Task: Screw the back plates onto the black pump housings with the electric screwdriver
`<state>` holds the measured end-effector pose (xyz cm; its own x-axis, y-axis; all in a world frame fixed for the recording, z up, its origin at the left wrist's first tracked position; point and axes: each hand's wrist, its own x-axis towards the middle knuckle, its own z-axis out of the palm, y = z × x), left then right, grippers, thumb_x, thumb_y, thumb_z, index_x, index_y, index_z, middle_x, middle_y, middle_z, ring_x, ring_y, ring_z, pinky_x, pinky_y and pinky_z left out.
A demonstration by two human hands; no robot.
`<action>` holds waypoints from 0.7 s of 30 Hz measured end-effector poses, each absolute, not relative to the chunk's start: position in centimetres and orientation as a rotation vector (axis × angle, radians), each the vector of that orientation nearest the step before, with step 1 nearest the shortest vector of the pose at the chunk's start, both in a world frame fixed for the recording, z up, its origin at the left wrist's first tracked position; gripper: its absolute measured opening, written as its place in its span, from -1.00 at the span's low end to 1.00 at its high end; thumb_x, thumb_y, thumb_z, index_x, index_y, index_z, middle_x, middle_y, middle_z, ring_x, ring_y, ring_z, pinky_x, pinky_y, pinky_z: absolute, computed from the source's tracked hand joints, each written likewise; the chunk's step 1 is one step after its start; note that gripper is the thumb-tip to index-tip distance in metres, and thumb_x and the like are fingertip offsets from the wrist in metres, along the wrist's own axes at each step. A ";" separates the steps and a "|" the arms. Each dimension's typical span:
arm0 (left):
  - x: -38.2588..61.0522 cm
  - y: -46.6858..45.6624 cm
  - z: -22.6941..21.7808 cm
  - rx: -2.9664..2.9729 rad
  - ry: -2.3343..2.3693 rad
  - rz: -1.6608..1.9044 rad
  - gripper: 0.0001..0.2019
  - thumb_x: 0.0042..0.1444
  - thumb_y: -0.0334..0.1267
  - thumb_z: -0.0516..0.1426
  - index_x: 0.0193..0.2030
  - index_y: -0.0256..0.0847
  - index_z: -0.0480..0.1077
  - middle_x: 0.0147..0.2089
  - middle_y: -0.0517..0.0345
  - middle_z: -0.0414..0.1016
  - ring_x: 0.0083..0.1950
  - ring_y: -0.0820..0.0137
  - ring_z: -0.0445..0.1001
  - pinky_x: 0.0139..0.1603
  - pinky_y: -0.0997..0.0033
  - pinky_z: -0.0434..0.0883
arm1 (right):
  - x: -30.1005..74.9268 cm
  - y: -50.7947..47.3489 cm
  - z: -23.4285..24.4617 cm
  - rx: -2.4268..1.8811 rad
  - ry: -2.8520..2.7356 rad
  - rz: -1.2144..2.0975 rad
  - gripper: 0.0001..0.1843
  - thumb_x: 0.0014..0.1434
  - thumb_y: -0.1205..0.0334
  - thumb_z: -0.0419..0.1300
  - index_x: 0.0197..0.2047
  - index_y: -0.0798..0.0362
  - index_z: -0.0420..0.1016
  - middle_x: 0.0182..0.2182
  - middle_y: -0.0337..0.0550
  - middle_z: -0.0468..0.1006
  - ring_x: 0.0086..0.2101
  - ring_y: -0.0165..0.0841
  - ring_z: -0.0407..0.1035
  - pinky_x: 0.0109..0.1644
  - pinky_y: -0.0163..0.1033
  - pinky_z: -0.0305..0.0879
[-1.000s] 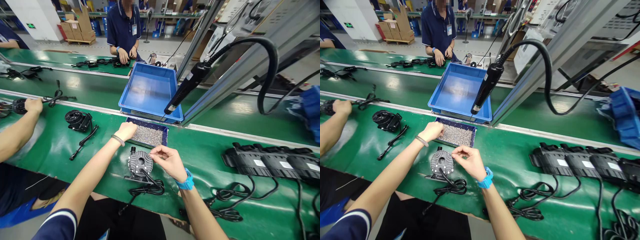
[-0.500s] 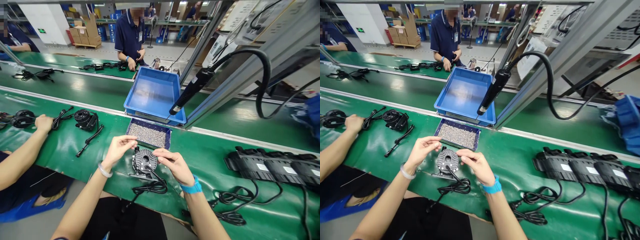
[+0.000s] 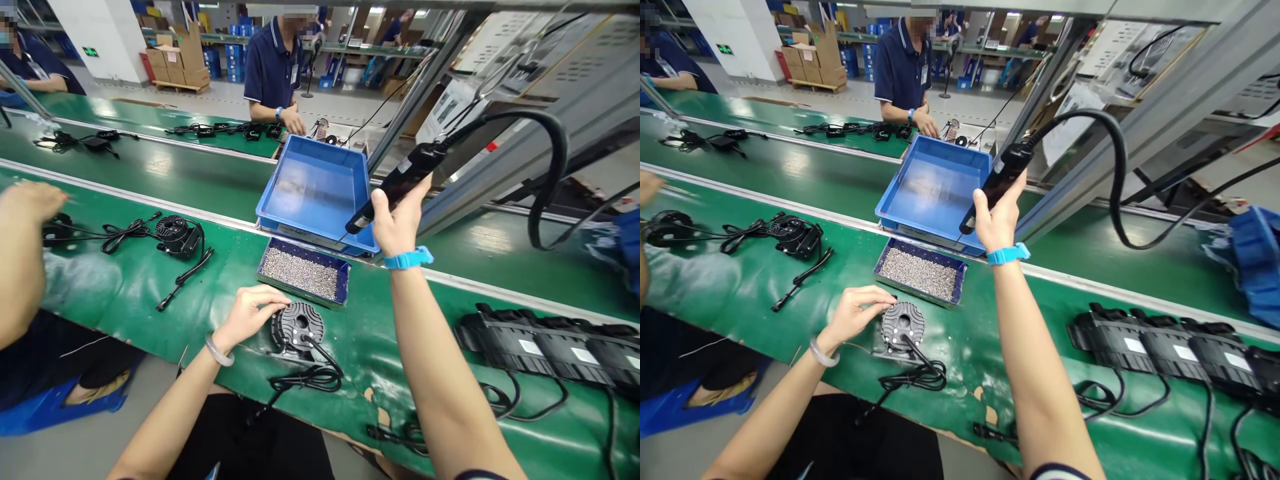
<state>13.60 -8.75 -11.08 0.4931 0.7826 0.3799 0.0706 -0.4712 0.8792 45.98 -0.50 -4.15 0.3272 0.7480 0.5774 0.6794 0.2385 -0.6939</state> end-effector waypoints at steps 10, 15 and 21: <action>12.1 -12.0 -14.1 1.770 0.590 1.044 -0.38 0.33 0.22 0.08 0.33 -0.15 0.45 0.29 -0.18 0.52 0.31 0.06 0.48 0.32 -0.01 0.44 | 42.5 -4.5 -3.9 -1.104 -1.031 0.093 -0.44 0.02 0.00 0.48 0.05 -0.01 0.50 -0.34 -0.26 0.51 -0.37 -0.31 0.48 -0.09 -0.08 0.51; 12.9 -12.2 -14.4 1.698 0.617 0.994 -0.41 0.37 0.17 0.06 0.36 -0.15 0.41 0.37 -0.13 0.45 0.40 0.08 0.38 0.42 -0.01 0.33 | 40.0 -10.0 -0.4 -0.871 -0.954 0.329 -0.52 0.05 0.08 0.50 0.01 -0.07 0.51 -0.43 -0.34 0.54 -0.51 -0.41 0.42 -0.33 -0.23 0.48; 13.8 -9.8 -13.4 1.595 0.796 0.970 -0.64 0.37 -0.04 0.12 0.04 -0.20 0.64 0.06 -0.04 0.69 0.11 0.19 0.63 0.22 0.15 0.51 | 38.3 -14.0 3.2 -0.812 -0.958 0.524 -0.47 -0.06 -0.01 0.54 -0.04 -0.10 0.57 -0.49 -0.33 0.58 -0.60 -0.43 0.35 -0.55 -0.29 0.39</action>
